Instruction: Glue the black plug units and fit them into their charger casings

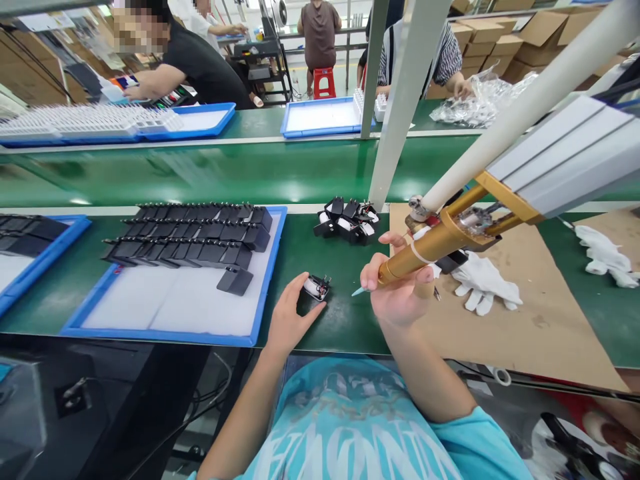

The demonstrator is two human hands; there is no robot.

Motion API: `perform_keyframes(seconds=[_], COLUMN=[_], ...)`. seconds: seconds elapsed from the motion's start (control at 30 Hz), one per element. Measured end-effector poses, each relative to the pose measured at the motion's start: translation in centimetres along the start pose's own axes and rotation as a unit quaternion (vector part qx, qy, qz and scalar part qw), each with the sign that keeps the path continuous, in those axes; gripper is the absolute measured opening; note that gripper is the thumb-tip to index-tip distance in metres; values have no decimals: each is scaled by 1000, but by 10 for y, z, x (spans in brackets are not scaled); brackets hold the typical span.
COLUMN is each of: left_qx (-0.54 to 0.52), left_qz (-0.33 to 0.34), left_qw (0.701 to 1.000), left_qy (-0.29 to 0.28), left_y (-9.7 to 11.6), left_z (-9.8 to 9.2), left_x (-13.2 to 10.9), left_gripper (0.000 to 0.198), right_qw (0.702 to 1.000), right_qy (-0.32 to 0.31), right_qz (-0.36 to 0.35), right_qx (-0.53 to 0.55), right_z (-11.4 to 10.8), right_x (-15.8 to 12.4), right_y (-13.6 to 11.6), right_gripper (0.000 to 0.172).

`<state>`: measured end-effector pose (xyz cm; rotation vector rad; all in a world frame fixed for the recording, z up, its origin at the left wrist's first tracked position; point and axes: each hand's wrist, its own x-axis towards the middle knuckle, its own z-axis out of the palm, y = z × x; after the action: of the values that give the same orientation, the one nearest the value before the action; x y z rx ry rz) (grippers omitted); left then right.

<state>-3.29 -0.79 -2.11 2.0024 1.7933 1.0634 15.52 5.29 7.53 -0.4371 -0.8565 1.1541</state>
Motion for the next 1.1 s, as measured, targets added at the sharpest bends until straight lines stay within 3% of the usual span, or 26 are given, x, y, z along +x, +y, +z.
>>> perform_keyframes(seconds=[0.43, 0.6, 0.73, 0.83, 0.97, 1.1], left_qx=[11, -33, -170, -248, -265, -223], left_qz=[40, 7, -37, -52, -56, -64], left_qw=[997, 999, 984, 963, 946, 958], left_qy=[59, 12, -19, -86, -179, -170], left_y=[-3, 0, -2, -5, -4, 0], left_z=[8, 6, 2, -2, -3, -1], left_x=[-4, -6, 6, 25, 50, 50], left_gripper=[44, 65, 85, 74, 67, 39], right_qw=[1000, 999, 999, 1000, 1000, 999], right_qy=[-3, -22, -18, -9, -14, -14], right_qz=[1, -10, -10, -12, -14, -7], right_qx=[6, 42, 39, 23, 20, 32], right_z=[2, 3, 3, 2, 0, -1], right_x=[-1, -1, -2, -1, 0, 0], right_y=[-1, 0, -1, -1, -2, -3], right_gripper=[33, 27, 27, 27, 27, 29])
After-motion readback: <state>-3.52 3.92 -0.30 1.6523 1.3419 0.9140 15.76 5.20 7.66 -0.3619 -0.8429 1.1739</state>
